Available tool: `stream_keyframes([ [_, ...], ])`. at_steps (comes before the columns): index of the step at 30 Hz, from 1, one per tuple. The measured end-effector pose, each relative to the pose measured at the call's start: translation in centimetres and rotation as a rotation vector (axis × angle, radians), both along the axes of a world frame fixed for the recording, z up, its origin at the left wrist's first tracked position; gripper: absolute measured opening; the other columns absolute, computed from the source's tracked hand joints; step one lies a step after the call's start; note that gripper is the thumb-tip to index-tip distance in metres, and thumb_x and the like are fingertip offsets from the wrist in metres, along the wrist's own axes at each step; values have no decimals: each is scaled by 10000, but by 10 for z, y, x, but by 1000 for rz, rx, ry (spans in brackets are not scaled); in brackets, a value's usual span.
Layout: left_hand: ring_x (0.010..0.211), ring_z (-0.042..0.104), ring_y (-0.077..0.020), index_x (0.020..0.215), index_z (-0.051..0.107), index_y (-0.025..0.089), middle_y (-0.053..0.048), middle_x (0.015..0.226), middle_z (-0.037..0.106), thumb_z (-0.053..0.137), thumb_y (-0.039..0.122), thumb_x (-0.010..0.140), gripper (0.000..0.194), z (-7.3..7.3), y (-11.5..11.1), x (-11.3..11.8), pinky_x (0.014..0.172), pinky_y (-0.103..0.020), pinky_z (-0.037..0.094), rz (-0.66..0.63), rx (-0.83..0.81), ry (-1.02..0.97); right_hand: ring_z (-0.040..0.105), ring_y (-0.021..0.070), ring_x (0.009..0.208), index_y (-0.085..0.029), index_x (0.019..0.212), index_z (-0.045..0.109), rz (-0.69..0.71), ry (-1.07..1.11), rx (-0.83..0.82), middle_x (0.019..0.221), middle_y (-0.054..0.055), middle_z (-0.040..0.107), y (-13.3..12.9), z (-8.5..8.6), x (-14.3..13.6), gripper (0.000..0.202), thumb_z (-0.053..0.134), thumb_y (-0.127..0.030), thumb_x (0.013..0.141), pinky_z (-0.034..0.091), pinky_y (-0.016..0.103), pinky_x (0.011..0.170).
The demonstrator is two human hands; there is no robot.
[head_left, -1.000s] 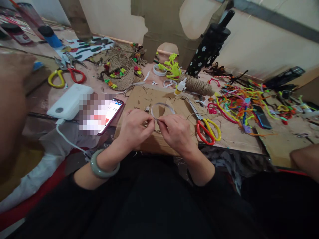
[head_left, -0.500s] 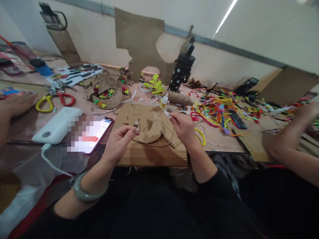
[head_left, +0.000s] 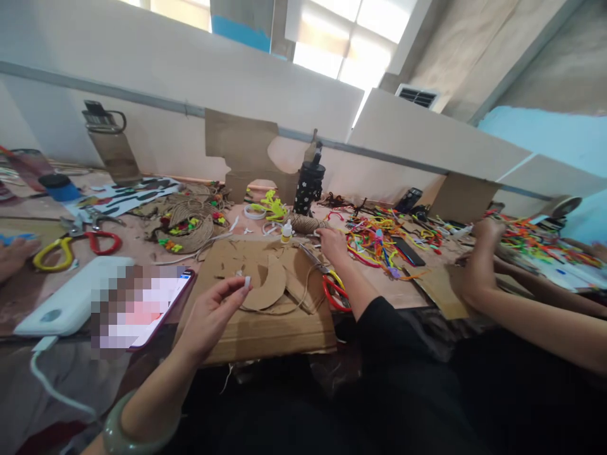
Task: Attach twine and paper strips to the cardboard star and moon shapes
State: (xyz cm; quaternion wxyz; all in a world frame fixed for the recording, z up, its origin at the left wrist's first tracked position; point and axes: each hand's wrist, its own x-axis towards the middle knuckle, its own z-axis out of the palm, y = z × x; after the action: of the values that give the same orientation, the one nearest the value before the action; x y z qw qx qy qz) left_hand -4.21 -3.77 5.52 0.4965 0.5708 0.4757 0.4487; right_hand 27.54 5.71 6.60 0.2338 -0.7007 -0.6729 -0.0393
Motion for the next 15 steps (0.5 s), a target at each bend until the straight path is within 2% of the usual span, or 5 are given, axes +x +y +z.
stream_keyframes([
  [2, 1023, 664, -285, 951, 733, 215, -77, 1017, 747, 714, 616, 682, 483, 4, -2, 0, 955, -400, 483, 3, -8, 8, 589, 240, 1162, -59, 1124, 676, 47, 36, 23, 1194, 200, 677, -5, 3, -16, 339, 439, -112, 888, 389, 413, 1046],
  [5, 1056, 656, -296, 957, 722, 192, -95, 1049, 741, 734, 605, 659, 509, 6, -3, 2, 977, -412, 478, -8, -23, -26, 648, 144, 1070, -151, 1100, 690, 190, 93, 24, 1150, 91, 717, -30, 5, -56, 271, 514, -180, 895, 469, 279, 974],
  [7, 1048, 661, -290, 984, 712, 180, -107, 1057, 738, 741, 584, 661, 518, 5, -1, 6, 964, -407, 490, -26, -24, -48, 690, 112, 949, -174, 1040, 702, 373, 202, 21, 1041, 56, 748, -53, 5, -86, 225, 532, -236, 906, 526, 229, 855],
  [10, 1006, 674, -261, 1076, 686, 185, -102, 1064, 733, 734, 526, 694, 514, -1, 2, 15, 935, -388, 503, -71, 23, -37, 706, 114, 933, -215, 1039, 704, 618, 321, 52, 1002, 22, 761, -79, 0, -119, 231, 530, -308, 921, 558, 228, 818],
  [15, 980, 680, -246, 1157, 642, 156, -104, 1033, 731, 704, 476, 710, 554, -14, 5, 23, 925, -390, 511, -96, 53, -56, 737, 151, 820, -266, 977, 745, 671, 658, 36, 901, 31, 778, -86, -14, -133, 277, 487, -338, 905, 550, 240, 655],
])
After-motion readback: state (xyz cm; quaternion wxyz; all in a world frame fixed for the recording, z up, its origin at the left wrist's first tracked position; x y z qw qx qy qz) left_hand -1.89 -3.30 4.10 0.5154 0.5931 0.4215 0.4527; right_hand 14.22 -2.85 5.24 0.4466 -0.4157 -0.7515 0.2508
